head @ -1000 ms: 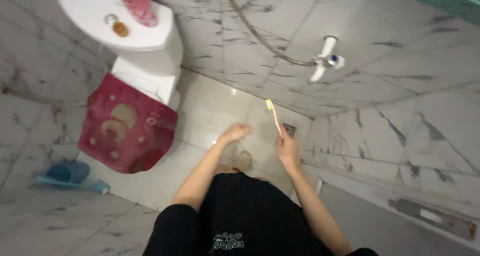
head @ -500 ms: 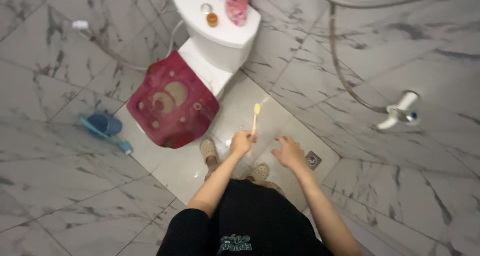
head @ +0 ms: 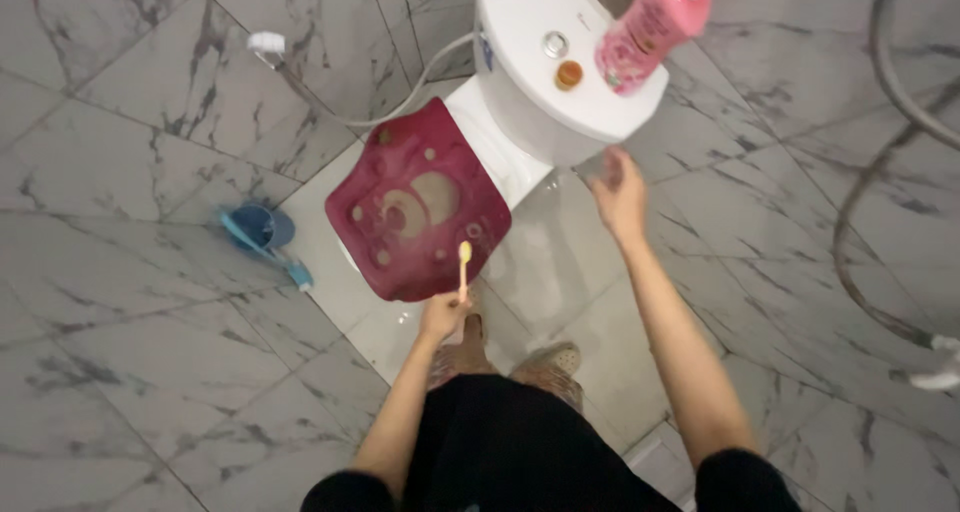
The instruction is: The person brushes two mats with a toothbrush, rinses them with a showerhead, and pours liquid from a bottle onto one of the mats.
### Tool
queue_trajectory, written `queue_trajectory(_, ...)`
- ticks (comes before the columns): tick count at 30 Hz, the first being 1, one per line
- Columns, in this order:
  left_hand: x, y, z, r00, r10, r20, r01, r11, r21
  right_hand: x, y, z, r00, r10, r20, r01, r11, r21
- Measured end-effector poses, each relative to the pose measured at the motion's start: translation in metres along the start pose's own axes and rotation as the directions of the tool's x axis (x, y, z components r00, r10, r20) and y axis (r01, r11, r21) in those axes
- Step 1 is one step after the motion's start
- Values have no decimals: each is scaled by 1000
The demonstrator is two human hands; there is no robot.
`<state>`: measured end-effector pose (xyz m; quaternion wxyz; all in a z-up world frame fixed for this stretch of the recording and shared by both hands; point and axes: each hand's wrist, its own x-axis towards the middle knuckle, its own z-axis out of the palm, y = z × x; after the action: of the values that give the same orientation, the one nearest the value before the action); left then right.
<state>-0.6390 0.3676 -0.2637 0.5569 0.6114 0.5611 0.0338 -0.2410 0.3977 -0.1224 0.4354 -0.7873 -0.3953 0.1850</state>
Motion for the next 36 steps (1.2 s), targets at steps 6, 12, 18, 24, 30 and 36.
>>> queue_trajectory(6, 8, -37, -92, 978, -180, -104, 181, 983, 8, 116, -32, 70, 986, 2, -168, -20, 994, -105)
queue_trajectory(12, 0, -56, -124, 956, -276, -103, 245, 939, -242, 163, -11, 109, 987, -67, -149, 18, 951, -309)
queue_trajectory(18, -2, -78, -110, 935, -345, -88, 292, 885, -362, 181, -3, 124, 990, 51, -131, -88, 949, -301)
queue_trajectory(24, 15, -112, -92, 913, -348, -211, 198, 832, -518, 121, -34, 137, 952, -281, -120, 257, 949, -184)
queue_trajectory(30, 64, -168, -72, 797, -256, -547, 39, 926, -377, 13, 43, 218, 955, -62, 292, 20, 989, 145)
queue_trajectory(36, 134, -244, -44, 702, -273, -658, -20, 916, -401, -28, 202, 296, 870, 143, 472, -191, 980, 55)
